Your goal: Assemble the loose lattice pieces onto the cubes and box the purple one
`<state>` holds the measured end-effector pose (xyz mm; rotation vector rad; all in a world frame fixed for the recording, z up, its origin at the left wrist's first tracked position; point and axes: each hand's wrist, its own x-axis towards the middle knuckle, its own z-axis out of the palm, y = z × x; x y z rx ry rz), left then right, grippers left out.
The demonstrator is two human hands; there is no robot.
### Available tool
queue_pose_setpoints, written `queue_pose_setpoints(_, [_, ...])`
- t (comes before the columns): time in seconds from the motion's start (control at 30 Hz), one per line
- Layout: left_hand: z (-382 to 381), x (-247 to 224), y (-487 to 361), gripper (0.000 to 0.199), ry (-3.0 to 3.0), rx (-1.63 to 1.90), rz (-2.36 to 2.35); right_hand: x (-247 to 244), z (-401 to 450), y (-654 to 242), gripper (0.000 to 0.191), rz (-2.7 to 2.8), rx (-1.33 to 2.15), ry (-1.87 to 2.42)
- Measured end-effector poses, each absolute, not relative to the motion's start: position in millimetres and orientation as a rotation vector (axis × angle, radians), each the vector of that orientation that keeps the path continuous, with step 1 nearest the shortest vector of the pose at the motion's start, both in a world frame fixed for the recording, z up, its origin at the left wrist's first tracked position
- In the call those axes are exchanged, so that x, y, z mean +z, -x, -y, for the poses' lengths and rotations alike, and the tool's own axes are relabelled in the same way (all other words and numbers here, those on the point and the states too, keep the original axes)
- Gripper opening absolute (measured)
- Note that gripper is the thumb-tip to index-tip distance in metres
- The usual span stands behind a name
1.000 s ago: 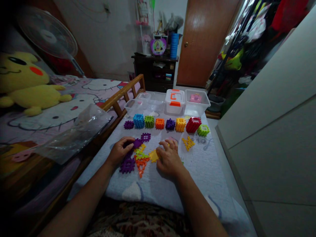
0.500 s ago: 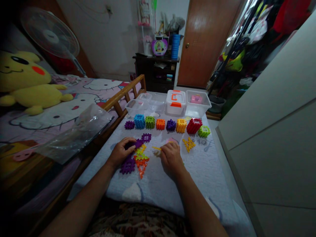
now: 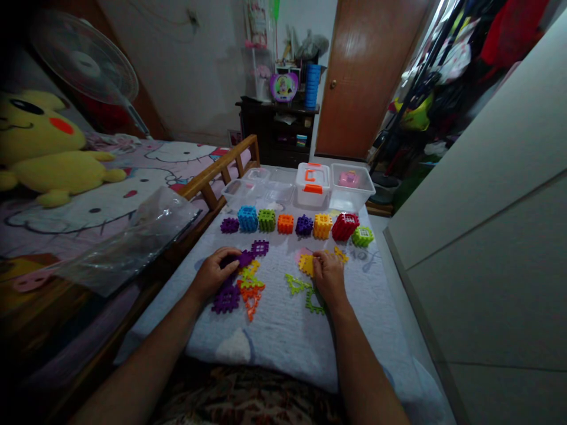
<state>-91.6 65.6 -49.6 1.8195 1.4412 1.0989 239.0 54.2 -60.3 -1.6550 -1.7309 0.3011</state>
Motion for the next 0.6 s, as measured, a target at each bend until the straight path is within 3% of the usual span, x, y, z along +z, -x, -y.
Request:
queue_pose_setpoints(0.2, [-65, -48, 91, 0.024, -1.818, 1.097, -1.445, -57, -47, -236, 0.033, 1.981, 0.059, 1.742])
queue_pose_setpoints(0.4, [-65, -49, 92, 0.023, -1.812, 1.087, -1.441, -52, -39, -233, 0.049, 2.126, 0.078, 1.792])
queue_pose_setpoints(0.6, [-66, -49, 92, 0.023, -1.815, 1.09, -1.445, -53, -42, -235, 0.049, 2.086, 0.102, 1.835])
